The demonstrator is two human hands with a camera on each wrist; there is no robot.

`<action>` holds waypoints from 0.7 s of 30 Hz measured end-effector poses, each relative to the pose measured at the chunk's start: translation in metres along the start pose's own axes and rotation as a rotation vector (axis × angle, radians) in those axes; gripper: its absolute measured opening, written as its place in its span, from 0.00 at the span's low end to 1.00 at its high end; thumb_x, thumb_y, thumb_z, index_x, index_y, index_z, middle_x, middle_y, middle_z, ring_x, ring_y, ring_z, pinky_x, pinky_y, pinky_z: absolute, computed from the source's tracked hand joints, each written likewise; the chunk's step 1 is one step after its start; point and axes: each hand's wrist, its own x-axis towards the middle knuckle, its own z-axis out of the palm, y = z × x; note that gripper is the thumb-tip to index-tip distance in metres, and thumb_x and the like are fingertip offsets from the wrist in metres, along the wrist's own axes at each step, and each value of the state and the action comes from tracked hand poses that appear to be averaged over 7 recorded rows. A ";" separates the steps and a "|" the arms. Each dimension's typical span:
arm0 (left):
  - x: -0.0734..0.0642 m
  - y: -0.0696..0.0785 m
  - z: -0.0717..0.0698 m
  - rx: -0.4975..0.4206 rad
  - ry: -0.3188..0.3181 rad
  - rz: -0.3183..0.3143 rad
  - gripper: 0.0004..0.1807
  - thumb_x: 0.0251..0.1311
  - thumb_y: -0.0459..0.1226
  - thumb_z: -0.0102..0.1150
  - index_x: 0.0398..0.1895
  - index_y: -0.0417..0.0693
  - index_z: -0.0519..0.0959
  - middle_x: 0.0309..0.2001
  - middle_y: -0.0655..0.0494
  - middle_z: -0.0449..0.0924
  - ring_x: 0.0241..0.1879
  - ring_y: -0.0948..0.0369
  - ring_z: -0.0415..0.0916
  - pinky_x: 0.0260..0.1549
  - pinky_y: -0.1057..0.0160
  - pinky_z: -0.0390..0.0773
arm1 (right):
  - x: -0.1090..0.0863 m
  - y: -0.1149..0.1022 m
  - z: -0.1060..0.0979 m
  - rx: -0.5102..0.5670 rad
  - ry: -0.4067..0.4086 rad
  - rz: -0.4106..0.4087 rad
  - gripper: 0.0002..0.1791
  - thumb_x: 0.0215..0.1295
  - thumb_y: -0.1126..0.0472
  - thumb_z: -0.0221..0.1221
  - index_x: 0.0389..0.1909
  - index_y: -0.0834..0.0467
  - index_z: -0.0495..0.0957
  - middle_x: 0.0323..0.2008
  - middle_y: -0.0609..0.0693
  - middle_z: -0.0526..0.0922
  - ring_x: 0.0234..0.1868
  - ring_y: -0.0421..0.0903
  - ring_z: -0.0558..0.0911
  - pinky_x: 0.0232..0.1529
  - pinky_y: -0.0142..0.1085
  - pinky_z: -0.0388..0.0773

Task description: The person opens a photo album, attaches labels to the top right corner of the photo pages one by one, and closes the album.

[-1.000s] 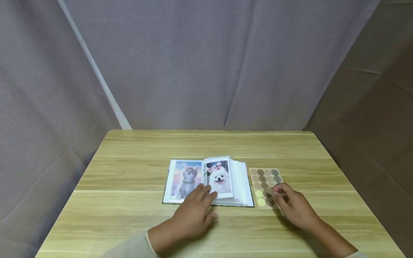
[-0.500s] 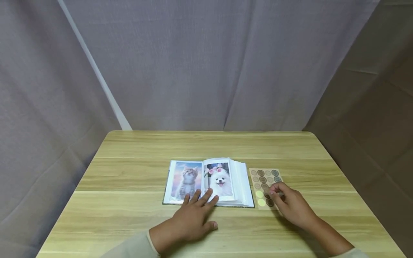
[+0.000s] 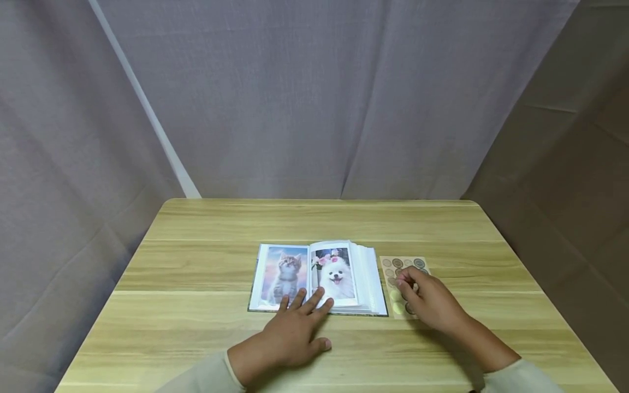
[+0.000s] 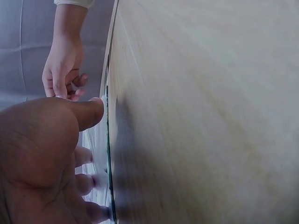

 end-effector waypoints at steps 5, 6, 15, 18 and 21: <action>0.000 0.000 0.000 -0.003 0.017 0.005 0.42 0.69 0.62 0.52 0.82 0.63 0.54 0.82 0.55 0.45 0.78 0.41 0.45 0.71 0.33 0.51 | 0.011 -0.005 0.003 -0.046 -0.008 -0.034 0.02 0.76 0.62 0.58 0.40 0.55 0.77 0.30 0.39 0.75 0.27 0.36 0.70 0.29 0.34 0.71; 0.000 0.000 0.000 -0.003 0.019 0.005 0.42 0.69 0.62 0.53 0.82 0.63 0.54 0.82 0.55 0.45 0.78 0.41 0.46 0.71 0.33 0.51 | 0.013 -0.006 0.004 -0.049 -0.013 -0.039 0.02 0.76 0.63 0.58 0.40 0.55 0.77 0.31 0.40 0.75 0.29 0.37 0.71 0.31 0.34 0.71; 0.000 0.000 -0.001 -0.006 0.019 0.007 0.42 0.69 0.62 0.53 0.82 0.63 0.54 0.82 0.55 0.45 0.78 0.41 0.46 0.70 0.33 0.52 | 0.028 -0.015 0.010 -0.015 -0.041 -0.054 0.02 0.77 0.61 0.57 0.40 0.52 0.76 0.31 0.40 0.73 0.28 0.39 0.70 0.28 0.34 0.70; 0.000 -0.001 0.000 -0.002 0.023 0.008 0.42 0.69 0.62 0.53 0.82 0.63 0.55 0.82 0.55 0.46 0.78 0.41 0.46 0.70 0.33 0.52 | 0.033 -0.019 0.012 -0.018 -0.050 -0.048 0.02 0.78 0.59 0.56 0.41 0.52 0.76 0.31 0.40 0.74 0.26 0.38 0.69 0.26 0.34 0.69; 0.000 -0.001 0.001 0.004 0.030 0.012 0.42 0.69 0.62 0.53 0.82 0.63 0.54 0.82 0.55 0.46 0.78 0.41 0.47 0.70 0.33 0.53 | 0.038 -0.024 0.013 -0.019 -0.067 -0.028 0.03 0.78 0.58 0.56 0.42 0.52 0.76 0.32 0.41 0.74 0.25 0.39 0.68 0.25 0.34 0.69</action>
